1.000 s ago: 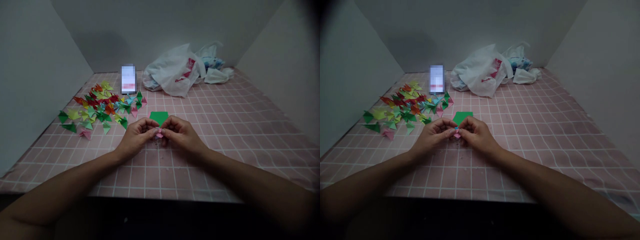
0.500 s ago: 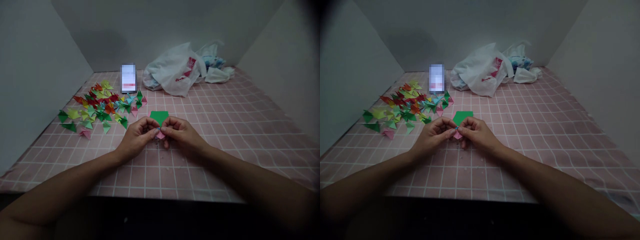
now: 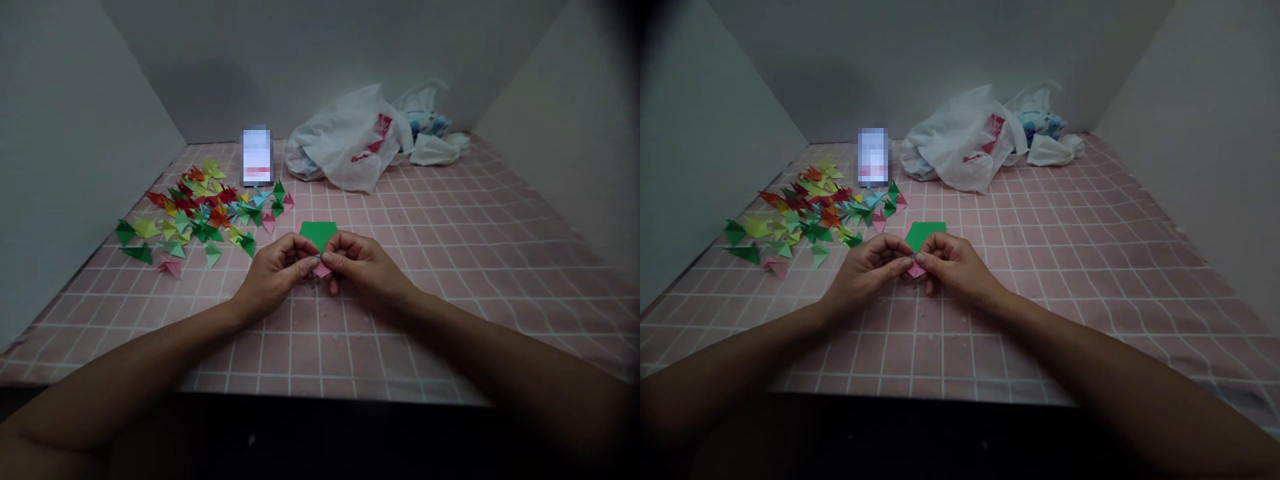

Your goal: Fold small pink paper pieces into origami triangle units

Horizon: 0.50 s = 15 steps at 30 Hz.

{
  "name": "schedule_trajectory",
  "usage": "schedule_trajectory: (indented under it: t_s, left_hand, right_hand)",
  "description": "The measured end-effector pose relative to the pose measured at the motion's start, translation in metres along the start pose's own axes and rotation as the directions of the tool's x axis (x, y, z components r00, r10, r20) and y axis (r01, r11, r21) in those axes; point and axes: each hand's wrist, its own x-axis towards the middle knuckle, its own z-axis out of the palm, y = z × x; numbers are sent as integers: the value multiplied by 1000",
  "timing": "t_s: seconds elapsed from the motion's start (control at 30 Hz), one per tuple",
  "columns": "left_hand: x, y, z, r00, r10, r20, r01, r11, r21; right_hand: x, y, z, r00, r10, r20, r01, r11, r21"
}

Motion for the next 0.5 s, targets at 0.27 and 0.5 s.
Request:
schedule_trajectory:
  t_s: [0.27,0.5]
  left_hand:
    - [-1,2,2,1000,-20,18,22,998,-65]
    - [-2,0,2,997,-70,8,71,990,-119]
  right_hand:
    - [-2,-2,4,997,-32,-66,30,999,-32]
    - [-2,-2,4,999,-21,-28,21,1000,-13]
